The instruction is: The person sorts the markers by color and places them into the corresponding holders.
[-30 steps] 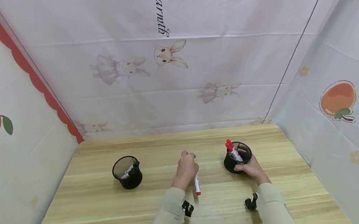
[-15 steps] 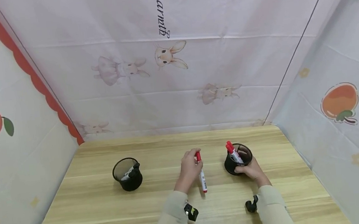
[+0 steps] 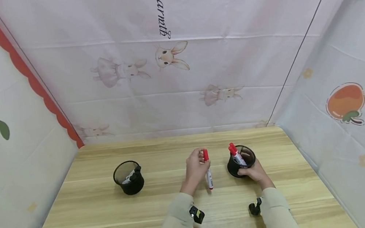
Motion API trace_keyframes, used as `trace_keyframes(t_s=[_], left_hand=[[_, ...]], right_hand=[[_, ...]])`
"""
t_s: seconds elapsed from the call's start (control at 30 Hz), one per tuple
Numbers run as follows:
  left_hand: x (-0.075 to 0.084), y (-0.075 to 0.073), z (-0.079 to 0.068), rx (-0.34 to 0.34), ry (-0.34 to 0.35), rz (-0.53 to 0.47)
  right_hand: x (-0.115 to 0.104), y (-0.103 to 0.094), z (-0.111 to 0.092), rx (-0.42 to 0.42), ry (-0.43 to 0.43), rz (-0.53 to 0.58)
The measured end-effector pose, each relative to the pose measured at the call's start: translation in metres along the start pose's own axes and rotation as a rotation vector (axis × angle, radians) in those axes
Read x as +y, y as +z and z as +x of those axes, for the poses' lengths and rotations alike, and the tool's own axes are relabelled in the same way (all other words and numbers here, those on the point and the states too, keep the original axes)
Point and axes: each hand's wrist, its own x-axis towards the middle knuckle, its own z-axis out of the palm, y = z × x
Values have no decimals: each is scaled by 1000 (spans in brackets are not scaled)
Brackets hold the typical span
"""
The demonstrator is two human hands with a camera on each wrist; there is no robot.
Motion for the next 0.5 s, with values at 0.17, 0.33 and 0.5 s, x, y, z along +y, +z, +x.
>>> trace_keyframes(t_s=[0.17,0.33,0.5], left_hand=[[4,0,3,49,46,-57],[9,1,6,90,76,-118],[14,1,7,107,93,-151]], right_hand=[[-3,-1,1,-3,4,-5],[-4,-1,1,-4,-2,-4],[-7,-1,1,-4,6,-22]])
